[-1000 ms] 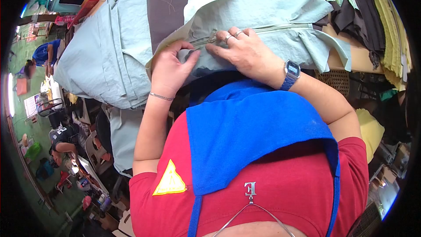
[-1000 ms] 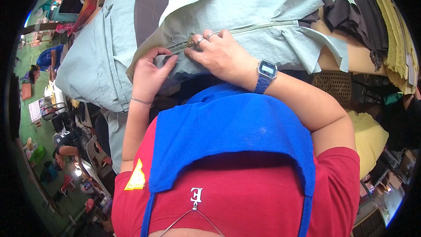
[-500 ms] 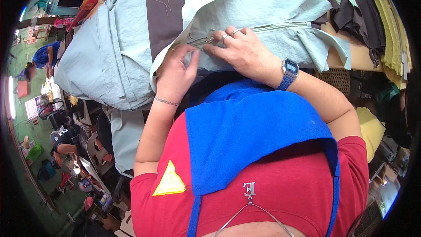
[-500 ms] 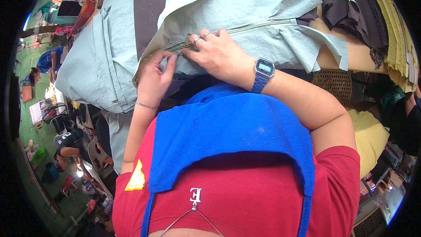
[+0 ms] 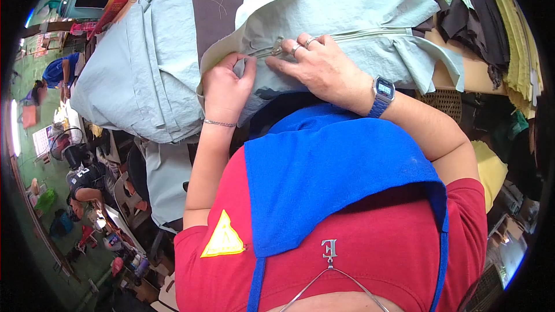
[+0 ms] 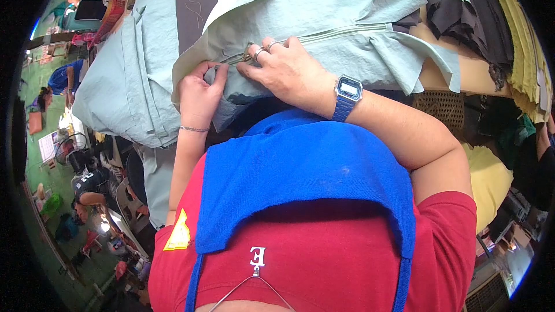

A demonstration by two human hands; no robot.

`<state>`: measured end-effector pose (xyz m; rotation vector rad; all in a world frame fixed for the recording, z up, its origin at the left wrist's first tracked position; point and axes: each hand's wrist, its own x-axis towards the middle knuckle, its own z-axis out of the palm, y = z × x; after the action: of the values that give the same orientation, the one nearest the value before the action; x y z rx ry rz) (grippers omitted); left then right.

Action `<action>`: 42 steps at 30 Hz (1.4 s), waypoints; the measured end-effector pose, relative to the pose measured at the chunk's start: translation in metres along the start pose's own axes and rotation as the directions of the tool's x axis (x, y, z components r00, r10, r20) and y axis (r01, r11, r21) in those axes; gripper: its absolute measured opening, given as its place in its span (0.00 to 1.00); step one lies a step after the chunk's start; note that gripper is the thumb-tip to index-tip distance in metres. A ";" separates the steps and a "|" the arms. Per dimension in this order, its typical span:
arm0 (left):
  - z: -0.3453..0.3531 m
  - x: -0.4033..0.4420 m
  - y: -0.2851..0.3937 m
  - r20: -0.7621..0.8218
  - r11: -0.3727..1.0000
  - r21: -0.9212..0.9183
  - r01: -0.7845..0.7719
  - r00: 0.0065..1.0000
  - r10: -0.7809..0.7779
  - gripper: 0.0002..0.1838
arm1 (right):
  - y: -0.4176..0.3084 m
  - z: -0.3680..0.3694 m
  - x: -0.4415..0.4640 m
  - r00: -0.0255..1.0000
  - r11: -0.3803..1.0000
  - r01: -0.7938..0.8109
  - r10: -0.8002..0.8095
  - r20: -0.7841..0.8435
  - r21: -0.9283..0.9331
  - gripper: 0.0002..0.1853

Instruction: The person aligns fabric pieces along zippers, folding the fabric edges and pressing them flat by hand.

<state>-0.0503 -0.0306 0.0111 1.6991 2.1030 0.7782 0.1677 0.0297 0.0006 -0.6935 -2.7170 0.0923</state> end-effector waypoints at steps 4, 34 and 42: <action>0.000 0.001 0.000 0.002 1.000 0.021 0.004 1.000 -0.004 0.14 | -0.001 -0.004 0.001 0.999 1.000 0.000 0.000 0.037 -0.007 0.23; -0.041 0.007 -0.014 0.224 0.989 0.019 0.145 0.964 -0.146 0.16 | -0.003 -0.001 0.007 0.996 0.999 0.012 -0.008 0.084 -0.052 0.28; -0.050 0.019 -0.006 0.306 0.977 0.140 0.163 0.931 -0.199 0.14 | -0.004 -0.001 0.007 0.995 0.998 -0.007 0.013 0.103 -0.065 0.27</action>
<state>-0.0881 -0.0233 0.0489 1.5349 2.0668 0.3094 0.1601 0.0293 0.0039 -0.7403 -2.8272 0.0436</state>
